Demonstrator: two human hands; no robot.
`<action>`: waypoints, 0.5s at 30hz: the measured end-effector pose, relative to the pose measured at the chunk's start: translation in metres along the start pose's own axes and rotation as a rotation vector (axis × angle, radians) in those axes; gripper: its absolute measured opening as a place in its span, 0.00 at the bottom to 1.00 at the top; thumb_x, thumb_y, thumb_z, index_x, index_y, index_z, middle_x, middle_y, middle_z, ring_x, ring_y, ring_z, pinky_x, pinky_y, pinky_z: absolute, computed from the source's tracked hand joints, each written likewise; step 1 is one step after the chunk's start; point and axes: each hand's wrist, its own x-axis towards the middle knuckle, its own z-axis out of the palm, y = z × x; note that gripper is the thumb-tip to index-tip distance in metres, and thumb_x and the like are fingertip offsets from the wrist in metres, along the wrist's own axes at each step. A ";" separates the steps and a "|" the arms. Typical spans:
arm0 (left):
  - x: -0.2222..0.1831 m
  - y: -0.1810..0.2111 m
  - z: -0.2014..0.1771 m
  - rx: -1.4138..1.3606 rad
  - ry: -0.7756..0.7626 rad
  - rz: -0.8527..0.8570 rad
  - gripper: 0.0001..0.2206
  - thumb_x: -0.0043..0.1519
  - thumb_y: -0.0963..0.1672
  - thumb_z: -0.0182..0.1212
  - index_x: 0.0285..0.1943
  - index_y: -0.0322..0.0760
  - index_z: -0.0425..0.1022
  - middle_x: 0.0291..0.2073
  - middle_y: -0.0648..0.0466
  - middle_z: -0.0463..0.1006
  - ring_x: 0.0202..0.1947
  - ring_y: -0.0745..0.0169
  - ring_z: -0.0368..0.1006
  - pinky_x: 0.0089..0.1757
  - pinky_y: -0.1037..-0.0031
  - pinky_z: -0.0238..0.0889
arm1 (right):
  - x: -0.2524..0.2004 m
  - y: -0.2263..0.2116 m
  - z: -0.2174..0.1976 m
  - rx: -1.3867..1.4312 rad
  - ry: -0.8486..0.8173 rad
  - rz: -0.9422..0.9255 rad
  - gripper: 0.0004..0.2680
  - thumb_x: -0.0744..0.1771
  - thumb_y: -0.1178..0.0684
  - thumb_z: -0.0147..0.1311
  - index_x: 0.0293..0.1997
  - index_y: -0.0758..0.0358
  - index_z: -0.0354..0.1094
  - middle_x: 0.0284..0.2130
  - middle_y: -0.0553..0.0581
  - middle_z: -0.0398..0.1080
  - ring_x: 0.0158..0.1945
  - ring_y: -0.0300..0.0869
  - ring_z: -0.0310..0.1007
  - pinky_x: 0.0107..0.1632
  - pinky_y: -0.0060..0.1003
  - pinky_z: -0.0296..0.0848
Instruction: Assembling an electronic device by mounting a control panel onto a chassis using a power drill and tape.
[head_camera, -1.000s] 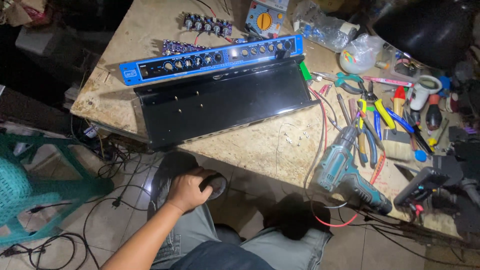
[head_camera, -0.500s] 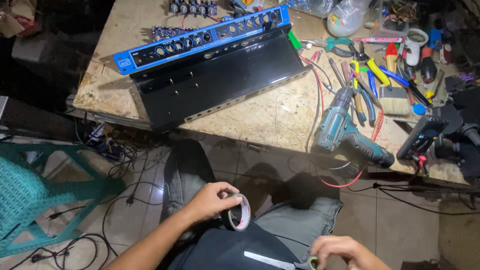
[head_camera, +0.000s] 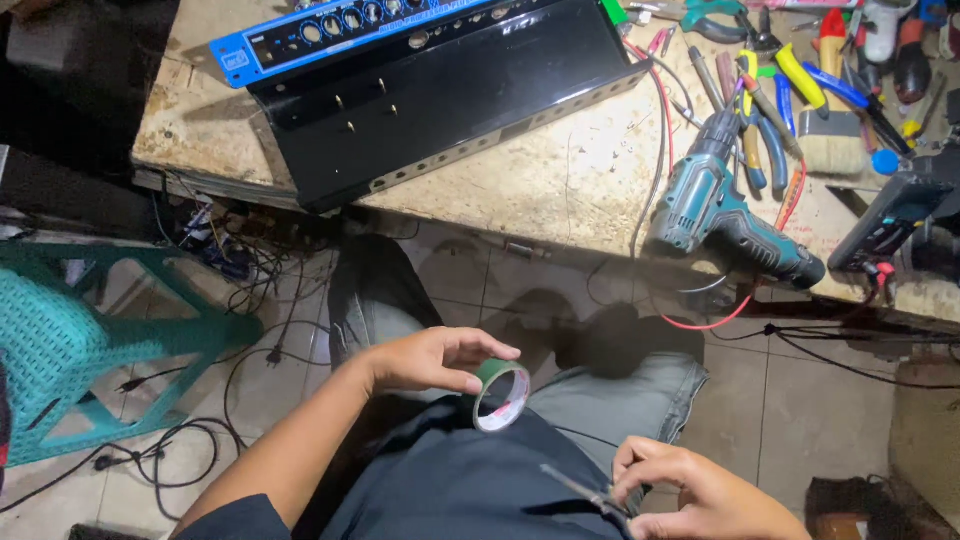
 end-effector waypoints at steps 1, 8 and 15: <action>0.002 -0.004 0.001 -0.010 -0.005 -0.013 0.24 0.61 0.39 0.65 0.68 0.39 0.69 0.68 0.49 0.71 0.68 0.56 0.68 0.66 0.64 0.62 | 0.003 0.007 0.003 0.016 -0.004 0.005 0.04 0.65 0.53 0.70 0.39 0.54 0.79 0.40 0.49 0.68 0.42 0.37 0.72 0.47 0.27 0.66; 0.015 -0.013 0.028 0.219 0.245 -0.006 0.28 0.45 0.46 0.80 0.55 0.42 0.73 0.50 0.57 0.68 0.50 0.69 0.71 0.56 0.77 0.67 | 0.004 0.037 0.021 0.140 0.179 -0.037 0.06 0.60 0.60 0.69 0.36 0.57 0.77 0.33 0.49 0.80 0.41 0.38 0.80 0.47 0.31 0.75; 0.001 0.035 0.042 0.583 0.302 0.229 0.11 0.60 0.47 0.66 0.49 0.41 0.80 0.47 0.53 0.82 0.50 0.61 0.79 0.54 0.72 0.67 | 0.006 0.024 0.018 0.038 0.173 -0.033 0.13 0.63 0.53 0.66 0.52 0.51 0.81 0.40 0.47 0.84 0.41 0.36 0.82 0.47 0.32 0.77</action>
